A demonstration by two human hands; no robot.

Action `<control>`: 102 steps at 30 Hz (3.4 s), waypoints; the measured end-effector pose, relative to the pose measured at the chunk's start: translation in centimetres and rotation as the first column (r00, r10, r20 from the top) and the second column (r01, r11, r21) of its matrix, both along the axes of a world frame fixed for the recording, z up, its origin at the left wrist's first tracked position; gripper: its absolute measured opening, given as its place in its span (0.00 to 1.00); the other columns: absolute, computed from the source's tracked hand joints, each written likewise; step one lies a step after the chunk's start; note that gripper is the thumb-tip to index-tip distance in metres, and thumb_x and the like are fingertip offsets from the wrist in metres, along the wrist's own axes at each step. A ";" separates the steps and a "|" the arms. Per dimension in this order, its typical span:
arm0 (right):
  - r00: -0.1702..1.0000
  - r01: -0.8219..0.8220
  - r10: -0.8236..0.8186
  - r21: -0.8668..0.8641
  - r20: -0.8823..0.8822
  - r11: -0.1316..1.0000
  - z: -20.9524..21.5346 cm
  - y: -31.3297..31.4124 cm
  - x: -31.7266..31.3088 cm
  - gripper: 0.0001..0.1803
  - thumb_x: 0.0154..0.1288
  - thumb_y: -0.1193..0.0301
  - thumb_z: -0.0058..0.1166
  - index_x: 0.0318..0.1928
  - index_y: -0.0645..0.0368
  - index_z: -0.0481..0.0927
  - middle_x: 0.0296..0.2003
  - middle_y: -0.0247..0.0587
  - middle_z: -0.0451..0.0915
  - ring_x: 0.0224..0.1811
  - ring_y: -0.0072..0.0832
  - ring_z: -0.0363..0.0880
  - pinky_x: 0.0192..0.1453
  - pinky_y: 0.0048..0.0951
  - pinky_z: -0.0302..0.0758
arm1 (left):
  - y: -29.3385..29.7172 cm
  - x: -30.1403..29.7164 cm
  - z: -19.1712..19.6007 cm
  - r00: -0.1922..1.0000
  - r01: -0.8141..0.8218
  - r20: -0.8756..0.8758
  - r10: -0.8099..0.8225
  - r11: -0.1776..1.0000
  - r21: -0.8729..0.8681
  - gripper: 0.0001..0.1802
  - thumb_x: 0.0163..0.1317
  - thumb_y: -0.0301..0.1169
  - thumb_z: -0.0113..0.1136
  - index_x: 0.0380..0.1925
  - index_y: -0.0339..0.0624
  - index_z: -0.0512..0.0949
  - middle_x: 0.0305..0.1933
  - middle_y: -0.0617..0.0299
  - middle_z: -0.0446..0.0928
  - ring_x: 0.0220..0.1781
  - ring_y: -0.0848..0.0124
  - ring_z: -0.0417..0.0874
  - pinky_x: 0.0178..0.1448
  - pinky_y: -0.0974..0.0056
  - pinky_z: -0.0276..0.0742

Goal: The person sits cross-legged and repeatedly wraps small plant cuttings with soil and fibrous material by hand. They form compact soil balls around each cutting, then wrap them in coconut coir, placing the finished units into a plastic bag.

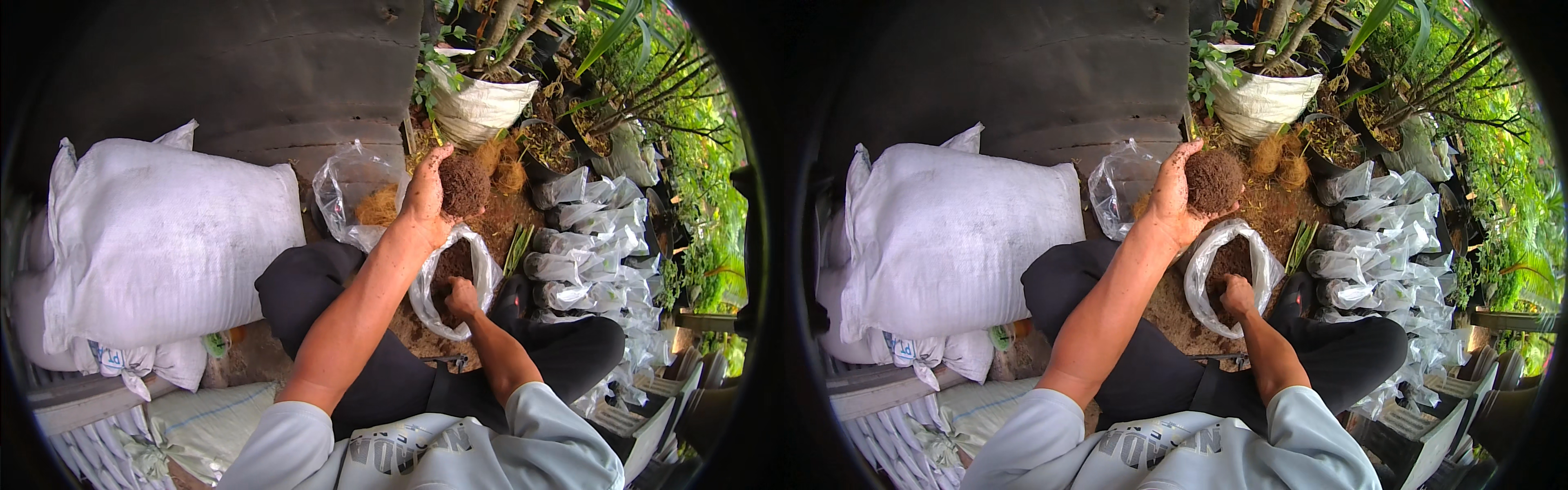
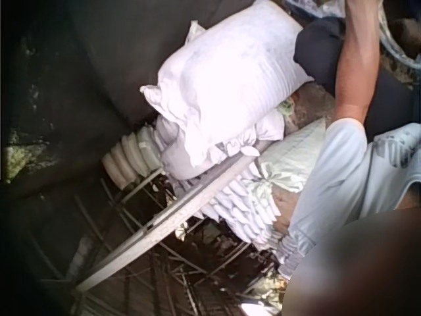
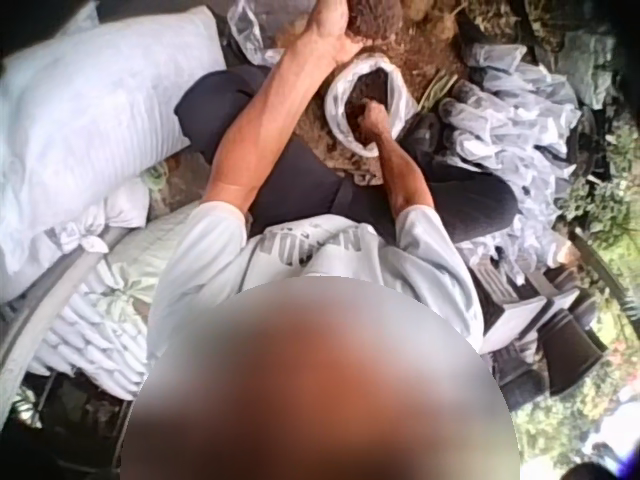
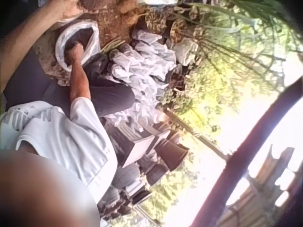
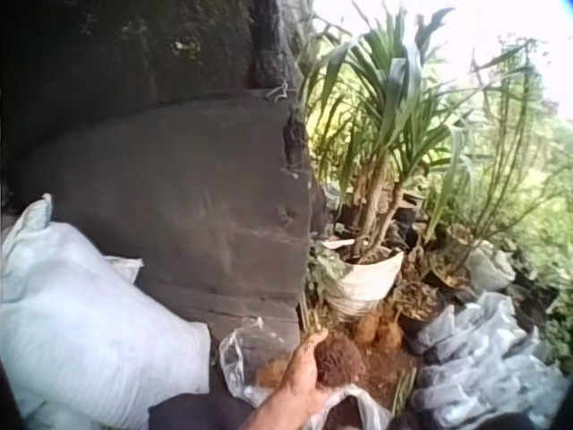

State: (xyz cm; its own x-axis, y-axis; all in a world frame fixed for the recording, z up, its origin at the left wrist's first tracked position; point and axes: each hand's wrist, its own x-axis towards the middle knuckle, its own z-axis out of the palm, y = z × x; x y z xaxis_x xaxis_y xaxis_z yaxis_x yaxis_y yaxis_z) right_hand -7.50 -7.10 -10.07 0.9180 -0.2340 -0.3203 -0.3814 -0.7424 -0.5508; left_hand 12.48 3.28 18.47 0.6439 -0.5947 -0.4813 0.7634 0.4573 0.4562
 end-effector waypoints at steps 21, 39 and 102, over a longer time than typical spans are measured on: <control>0.901 0.434 -0.302 0.619 -0.312 0.654 5.2 -5.1 1.9 0.14 0.64 0.76 0.65 0.50 0.65 0.81 0.36 0.40 0.85 0.33 0.24 0.82 0.36 0.28 0.79 | 0.6 -2.7 -3.1 0.975 0.203 0.106 -0.194 0.976 -0.079 0.12 0.62 0.39 0.66 0.42 0.50 0.78 0.40 0.60 0.80 0.45 0.60 0.84 0.53 0.41 0.82; 0.626 0.196 -0.757 0.902 0.187 0.385 13.9 -0.1 0.6 0.15 0.72 0.66 0.55 0.47 0.66 0.82 0.41 0.40 0.84 0.45 0.24 0.79 0.54 0.29 0.74 | -1.4 -13.9 -14.8 0.994 0.102 -0.052 -0.100 0.994 0.042 0.15 0.64 0.37 0.57 0.50 0.51 0.80 0.46 0.64 0.81 0.51 0.65 0.83 0.58 0.55 0.80; 0.553 0.323 -0.656 0.594 0.514 0.737 15.1 3.1 0.2 0.12 0.73 0.71 0.50 0.45 0.68 0.82 0.42 0.55 0.83 0.46 0.45 0.83 0.52 0.39 0.77 | -1.9 -14.4 -15.1 0.993 -0.044 0.118 0.007 0.949 0.313 0.17 0.70 0.46 0.58 0.47 0.45 0.79 0.42 0.66 0.78 0.45 0.71 0.80 0.54 0.64 0.77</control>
